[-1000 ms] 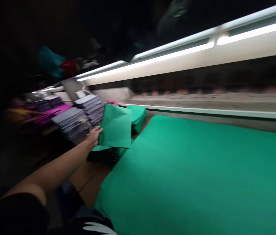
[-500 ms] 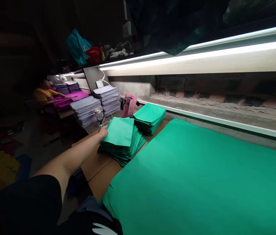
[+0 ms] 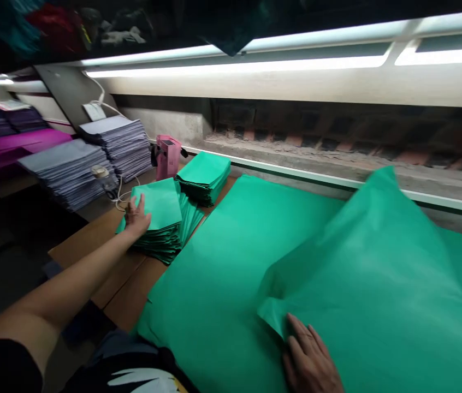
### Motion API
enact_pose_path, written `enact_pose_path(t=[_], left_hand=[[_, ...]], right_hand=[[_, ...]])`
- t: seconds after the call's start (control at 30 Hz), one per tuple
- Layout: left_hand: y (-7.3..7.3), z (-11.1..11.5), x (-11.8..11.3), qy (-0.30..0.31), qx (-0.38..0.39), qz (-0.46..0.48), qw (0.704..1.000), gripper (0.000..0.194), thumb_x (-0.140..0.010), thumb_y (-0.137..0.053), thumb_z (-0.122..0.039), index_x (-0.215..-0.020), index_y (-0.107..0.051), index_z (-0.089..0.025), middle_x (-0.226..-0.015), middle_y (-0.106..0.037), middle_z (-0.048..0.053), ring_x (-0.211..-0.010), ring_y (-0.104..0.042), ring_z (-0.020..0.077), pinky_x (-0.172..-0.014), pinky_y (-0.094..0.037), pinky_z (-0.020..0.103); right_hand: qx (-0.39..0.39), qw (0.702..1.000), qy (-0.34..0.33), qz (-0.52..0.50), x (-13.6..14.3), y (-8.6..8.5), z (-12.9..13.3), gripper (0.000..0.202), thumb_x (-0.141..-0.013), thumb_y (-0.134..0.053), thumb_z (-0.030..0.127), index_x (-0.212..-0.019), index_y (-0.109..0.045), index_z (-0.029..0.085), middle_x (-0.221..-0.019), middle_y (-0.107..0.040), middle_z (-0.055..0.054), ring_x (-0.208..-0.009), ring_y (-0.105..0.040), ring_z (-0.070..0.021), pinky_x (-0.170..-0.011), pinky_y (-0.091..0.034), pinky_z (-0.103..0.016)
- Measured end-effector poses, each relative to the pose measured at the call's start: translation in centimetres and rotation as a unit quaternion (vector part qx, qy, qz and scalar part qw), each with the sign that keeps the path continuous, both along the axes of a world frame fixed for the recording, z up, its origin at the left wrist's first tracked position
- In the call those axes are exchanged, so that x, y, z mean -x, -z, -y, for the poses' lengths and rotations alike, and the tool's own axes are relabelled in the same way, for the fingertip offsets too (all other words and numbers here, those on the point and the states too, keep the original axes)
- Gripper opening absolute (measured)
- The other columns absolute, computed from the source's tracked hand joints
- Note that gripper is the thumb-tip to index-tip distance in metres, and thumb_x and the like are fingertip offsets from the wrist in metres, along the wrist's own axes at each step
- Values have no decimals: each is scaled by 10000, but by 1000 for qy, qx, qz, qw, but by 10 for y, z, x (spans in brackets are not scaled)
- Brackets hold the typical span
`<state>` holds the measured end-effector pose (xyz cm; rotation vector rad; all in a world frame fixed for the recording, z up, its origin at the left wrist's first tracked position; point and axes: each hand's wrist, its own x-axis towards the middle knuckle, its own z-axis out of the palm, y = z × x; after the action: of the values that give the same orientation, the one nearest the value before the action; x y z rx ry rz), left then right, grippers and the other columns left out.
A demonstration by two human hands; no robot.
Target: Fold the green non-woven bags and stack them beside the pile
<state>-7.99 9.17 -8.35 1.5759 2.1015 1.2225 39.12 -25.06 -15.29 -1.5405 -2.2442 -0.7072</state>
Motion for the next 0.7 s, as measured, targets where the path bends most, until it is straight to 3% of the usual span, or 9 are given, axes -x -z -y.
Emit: enact_pose_path(t=[0.1,0.2,0.27,0.3,0.37,0.43,0.53,0.63,0.7], left_hand=[[-2,39,-79,223,7,35,974,762,-781,-615,-234,-1440,-246,-132,-1347,-428,200,-1205,-447,336,-1015,-336,433],[-9,91,-174,484,188,187,834,874,-834,-553,-475,-1470,-45,-159,-1080,-633,162,-827,-647,241,-789,-478,358],[-18,118,-228,559,261,211,758,957,-804,-549,-566,-1466,29,-190,-1074,-641,151,-695,-652,199,-676,-486,300],[-23,129,-248,577,275,200,742,1008,-773,-586,-566,-1463,48,-195,-1048,-653,135,-655,-646,186,-647,-480,280],[-30,142,-273,589,252,152,753,1091,-691,-703,-459,-1466,15,-188,-934,-686,82,-632,-633,180,-652,-472,265],[-27,146,-279,579,196,121,782,1061,-617,-753,-286,-1466,-124,-179,-890,-699,58,-718,-639,210,-720,-472,275],[-2,135,-263,556,143,102,813,903,-596,-704,-167,-1416,-328,-197,-1124,-651,83,-1004,-600,289,-851,-456,300],[32,115,-227,521,161,-41,837,838,-689,-644,-262,-1437,-267,-252,-1211,-607,77,-1094,-560,341,-863,-458,376],[47,109,-201,495,171,-113,845,779,-752,-597,-340,-1443,-248,-254,-1198,-612,93,-1071,-571,359,-845,-462,417]], right_hand=[[26,1000,-10,5,28,-13,6,101,-790,-469,241,-773,-567,222,-1289,-510,-119,-1110,-532,-246,-956,-431,-449],[62,998,-20,4,48,-21,9,118,-754,-471,190,-790,-580,220,-1216,-562,-121,-1135,-515,-252,-965,-433,-458],[102,995,-19,-13,57,-24,9,148,-716,-475,165,-796,-590,212,-1169,-589,-117,-1147,-505,-258,-989,-414,-467],[127,991,-16,-27,60,-25,9,163,-697,-475,158,-798,-594,204,-1165,-593,-115,-1160,-494,-261,-1005,-398,-473],[175,983,-7,-64,64,-27,11,204,-668,-475,155,-824,-605,184,-1195,-580,-111,-1188,-466,-262,-1040,-354,-480],[206,973,3,-103,68,-27,15,242,-662,-488,170,-869,-614,170,-1227,-565,-99,-1203,-448,-255,-1060,-320,-474],[224,962,8,-157,76,-31,20,242,-707,-542,282,-911,-621,179,-1260,-547,-75,-1206,-442,-241,-1072,-296,-444],[194,961,47,-189,78,-43,19,422,-759,-566,502,-1025,-621,178,-1339,-475,-95,-1243,-402,-251,-1088,-260,-444],[152,960,130,-193,69,-57,22,516,-821,-508,547,-1168,-581,172,-1390,-410,-114,-1284,-348,-263,-1091,-235,-475]])
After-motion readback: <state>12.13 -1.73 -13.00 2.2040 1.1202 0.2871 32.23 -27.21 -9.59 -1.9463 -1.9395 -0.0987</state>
